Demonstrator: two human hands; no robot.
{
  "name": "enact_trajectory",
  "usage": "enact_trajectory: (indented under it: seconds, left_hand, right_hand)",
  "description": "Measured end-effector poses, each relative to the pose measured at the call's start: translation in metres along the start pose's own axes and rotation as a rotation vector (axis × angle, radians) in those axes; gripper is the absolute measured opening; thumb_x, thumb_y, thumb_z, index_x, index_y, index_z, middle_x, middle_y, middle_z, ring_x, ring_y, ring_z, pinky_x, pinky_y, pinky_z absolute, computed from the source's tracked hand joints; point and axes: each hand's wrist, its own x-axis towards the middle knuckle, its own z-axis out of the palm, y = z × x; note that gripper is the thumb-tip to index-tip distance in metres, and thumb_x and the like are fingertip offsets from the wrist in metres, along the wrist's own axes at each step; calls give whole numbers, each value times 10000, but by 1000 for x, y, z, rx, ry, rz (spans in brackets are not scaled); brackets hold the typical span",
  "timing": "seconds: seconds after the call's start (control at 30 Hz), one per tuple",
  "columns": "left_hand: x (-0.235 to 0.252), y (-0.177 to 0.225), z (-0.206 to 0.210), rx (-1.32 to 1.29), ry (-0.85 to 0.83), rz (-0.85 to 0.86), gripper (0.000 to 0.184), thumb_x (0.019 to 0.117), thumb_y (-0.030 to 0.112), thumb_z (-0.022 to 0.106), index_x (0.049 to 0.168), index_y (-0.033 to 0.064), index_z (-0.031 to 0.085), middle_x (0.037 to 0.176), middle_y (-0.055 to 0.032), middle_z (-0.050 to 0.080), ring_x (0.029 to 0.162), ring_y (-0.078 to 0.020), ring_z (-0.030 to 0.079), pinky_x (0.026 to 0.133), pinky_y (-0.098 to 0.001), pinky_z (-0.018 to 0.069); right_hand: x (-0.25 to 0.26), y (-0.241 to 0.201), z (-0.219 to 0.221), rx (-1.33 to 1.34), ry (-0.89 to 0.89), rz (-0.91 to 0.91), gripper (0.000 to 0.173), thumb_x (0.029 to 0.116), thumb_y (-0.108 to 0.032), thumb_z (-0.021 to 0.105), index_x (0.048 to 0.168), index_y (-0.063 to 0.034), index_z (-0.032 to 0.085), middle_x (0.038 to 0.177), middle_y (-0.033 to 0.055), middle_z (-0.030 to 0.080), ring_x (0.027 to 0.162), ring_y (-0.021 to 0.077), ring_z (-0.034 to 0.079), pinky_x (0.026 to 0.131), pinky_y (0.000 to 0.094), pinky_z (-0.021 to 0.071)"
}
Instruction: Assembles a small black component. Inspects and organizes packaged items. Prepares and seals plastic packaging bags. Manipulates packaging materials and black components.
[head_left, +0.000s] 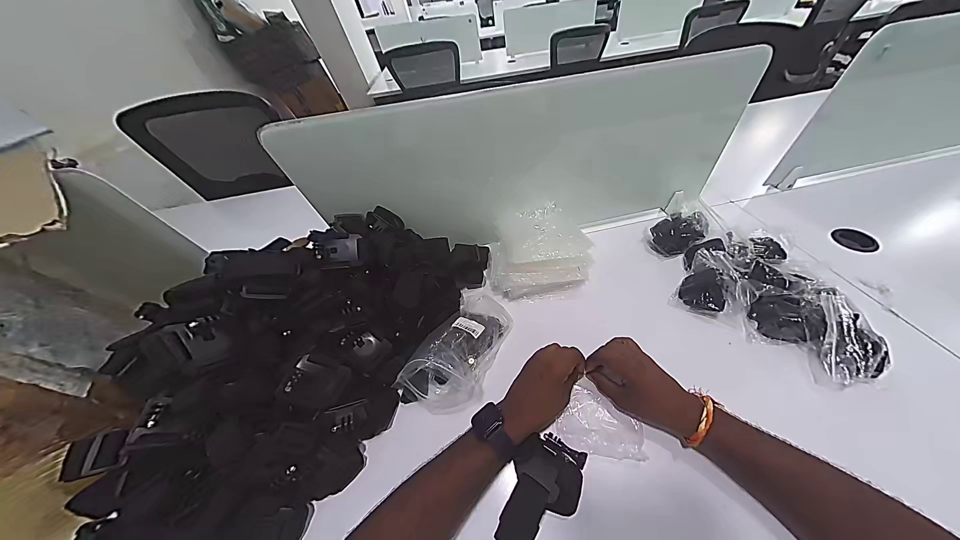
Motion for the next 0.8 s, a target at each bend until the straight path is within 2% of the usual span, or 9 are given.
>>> enact_trajectory:
  seconds: [0.13, 0.33, 0.47, 0.57, 0.7, 0.77, 0.8]
  left_hand:
    - [0, 0, 0, -31, -1, -3, 162, 1001, 98, 556, 995, 19, 697, 905, -122, 696, 917, -255, 677, 885, -378, 539]
    - [0, 4, 2, -38, 7, 3, 109, 953, 28, 550, 946, 15, 658, 850, -118, 658, 861, -266, 654, 822, -390, 537]
    - [0, 8, 0, -25, -6, -30, 93, 934, 13, 550, 928, 19, 643, 837, -112, 647, 844, -268, 641, 806, -394, 528]
    - [1, 7, -2, 7, 10, -46, 96, 935, 21, 549, 935, 20, 645, 838, -112, 644, 841, -270, 640, 801, -400, 530]
    - [2, 0, -2, 55, 78, -55, 146, 962, 54, 529, 919, 30, 666, 832, -98, 653, 849, -253, 646, 810, -384, 534]
    - [2, -3, -3, 40, 90, -82, 149, 964, 55, 534, 938, 24, 677, 862, -110, 664, 872, -256, 654, 826, -384, 540]
    - [2, -4, -4, 12, 86, -97, 139, 952, 54, 547, 955, 20, 682, 885, -117, 669, 888, -258, 658, 837, -387, 544]
  right_hand:
    - [0, 1, 1, -3, 23, -6, 129, 983, -187, 590, 1026, -130, 698, 938, 6, 719, 937, 147, 660, 1005, 427, 435]
    - [1, -2, 1, 3, 20, -23, 106, 975, -157, 572, 1015, -129, 666, 884, 17, 686, 873, 158, 647, 950, 439, 439]
    - [1, -6, 1, 18, -1, -11, 105, 981, -141, 558, 1016, -125, 656, 890, 18, 678, 892, 159, 639, 964, 434, 433]
    - [4, -5, 0, 18, 1, 19, 121, 995, -191, 593, 1062, -127, 670, 944, 14, 703, 933, 161, 655, 990, 445, 436]
    - [4, 3, -7, -50, -45, 99, 287, 972, -315, 632, 1187, -128, 662, 1051, 31, 721, 1016, 201, 664, 1006, 502, 436]
    - [2, 11, -8, 3, -1, 134, 267, 963, -283, 636, 1162, -110, 677, 1030, 41, 732, 989, 185, 680, 956, 461, 486]
    - [3, 14, -8, 59, 33, 141, 230, 958, -248, 644, 1127, -100, 688, 1003, 41, 736, 949, 148, 694, 906, 394, 539]
